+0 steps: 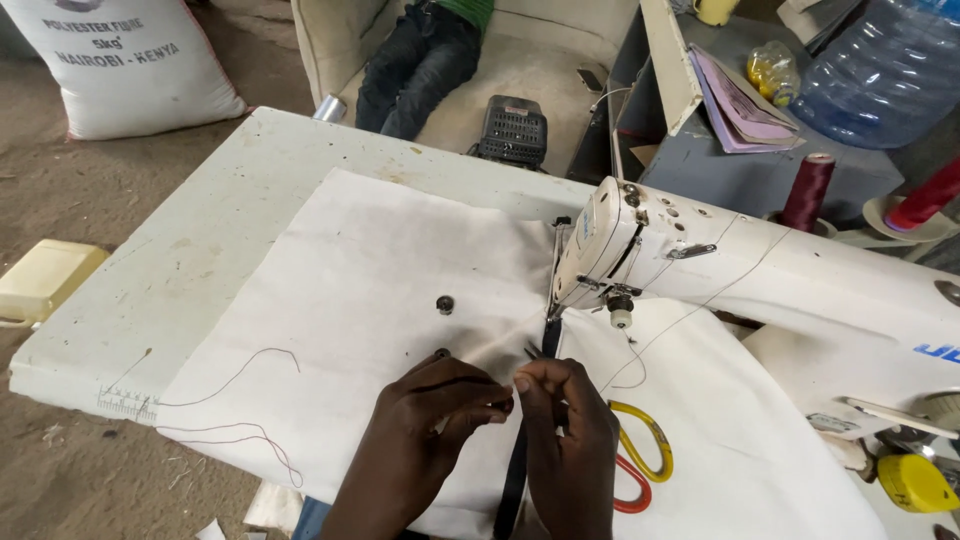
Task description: Trimming excess thread and fabric around buttons on a white upholstery component using scissors at a sewing station.
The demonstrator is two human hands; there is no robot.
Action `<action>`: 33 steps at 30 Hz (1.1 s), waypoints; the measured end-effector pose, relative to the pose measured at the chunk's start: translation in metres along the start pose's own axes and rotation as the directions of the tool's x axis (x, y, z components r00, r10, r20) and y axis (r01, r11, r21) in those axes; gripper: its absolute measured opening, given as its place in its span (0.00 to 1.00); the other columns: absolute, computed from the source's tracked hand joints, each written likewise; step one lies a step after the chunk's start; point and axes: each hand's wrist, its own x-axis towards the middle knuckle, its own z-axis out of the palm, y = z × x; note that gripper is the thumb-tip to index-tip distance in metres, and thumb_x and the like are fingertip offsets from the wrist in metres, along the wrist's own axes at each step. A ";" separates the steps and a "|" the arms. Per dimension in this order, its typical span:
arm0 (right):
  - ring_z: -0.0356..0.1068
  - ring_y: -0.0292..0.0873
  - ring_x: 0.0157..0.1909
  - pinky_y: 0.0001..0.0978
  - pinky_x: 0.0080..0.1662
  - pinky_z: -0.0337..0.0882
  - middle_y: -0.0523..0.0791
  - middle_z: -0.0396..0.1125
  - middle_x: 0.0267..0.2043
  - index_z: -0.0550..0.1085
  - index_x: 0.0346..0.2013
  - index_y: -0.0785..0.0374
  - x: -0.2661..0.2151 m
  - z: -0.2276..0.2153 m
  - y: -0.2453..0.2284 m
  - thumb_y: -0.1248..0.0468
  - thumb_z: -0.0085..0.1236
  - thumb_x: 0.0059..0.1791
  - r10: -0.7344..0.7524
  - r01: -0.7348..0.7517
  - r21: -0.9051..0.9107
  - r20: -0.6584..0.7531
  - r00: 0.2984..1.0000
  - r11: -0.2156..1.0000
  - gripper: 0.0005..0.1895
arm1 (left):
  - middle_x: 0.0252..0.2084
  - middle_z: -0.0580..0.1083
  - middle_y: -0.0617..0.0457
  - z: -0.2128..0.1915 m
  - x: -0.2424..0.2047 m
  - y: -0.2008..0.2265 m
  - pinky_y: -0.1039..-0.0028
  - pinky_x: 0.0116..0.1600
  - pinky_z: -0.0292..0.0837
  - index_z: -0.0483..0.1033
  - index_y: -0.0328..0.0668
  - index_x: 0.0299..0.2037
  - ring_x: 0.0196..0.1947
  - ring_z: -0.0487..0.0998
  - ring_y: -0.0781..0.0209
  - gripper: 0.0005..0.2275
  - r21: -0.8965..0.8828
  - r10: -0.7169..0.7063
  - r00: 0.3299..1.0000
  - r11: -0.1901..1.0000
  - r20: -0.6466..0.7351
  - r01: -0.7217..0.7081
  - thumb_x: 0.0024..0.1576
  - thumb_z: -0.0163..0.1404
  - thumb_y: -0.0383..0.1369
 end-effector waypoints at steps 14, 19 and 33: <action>0.51 0.34 0.21 0.28 0.25 0.52 0.41 0.62 0.21 0.78 0.32 0.64 -0.015 0.016 0.005 0.62 0.62 0.47 0.321 -0.395 0.427 0.238 0.917 0.813 0.07 | 0.37 0.83 0.47 0.006 0.005 0.020 0.78 0.43 0.82 0.86 0.36 0.36 0.38 0.86 0.60 0.05 -0.272 -0.240 0.847 0.955 -0.475 0.118 0.52 0.60 0.22; 0.49 0.35 0.21 0.27 0.23 0.43 0.43 0.57 0.20 0.72 0.41 0.66 -0.014 0.023 0.012 0.66 0.58 0.49 0.298 -0.383 0.692 0.246 0.922 0.612 0.08 | 0.35 0.82 0.46 0.009 0.004 0.026 0.83 0.35 0.81 0.85 0.35 0.33 0.31 0.84 0.62 0.03 -0.243 -0.202 0.831 0.966 -0.518 0.084 0.50 0.61 0.22; 0.70 0.38 0.39 0.28 0.42 0.71 0.47 0.75 0.38 0.79 0.32 0.69 -0.016 0.010 0.040 0.75 0.60 0.42 0.183 -0.361 0.587 0.341 0.922 0.725 0.05 | 0.39 0.80 0.43 0.005 -0.001 0.033 0.80 0.40 0.83 0.83 0.33 0.40 0.38 0.83 0.57 0.05 -0.194 -0.032 0.910 0.980 -0.413 -0.054 0.58 0.54 0.24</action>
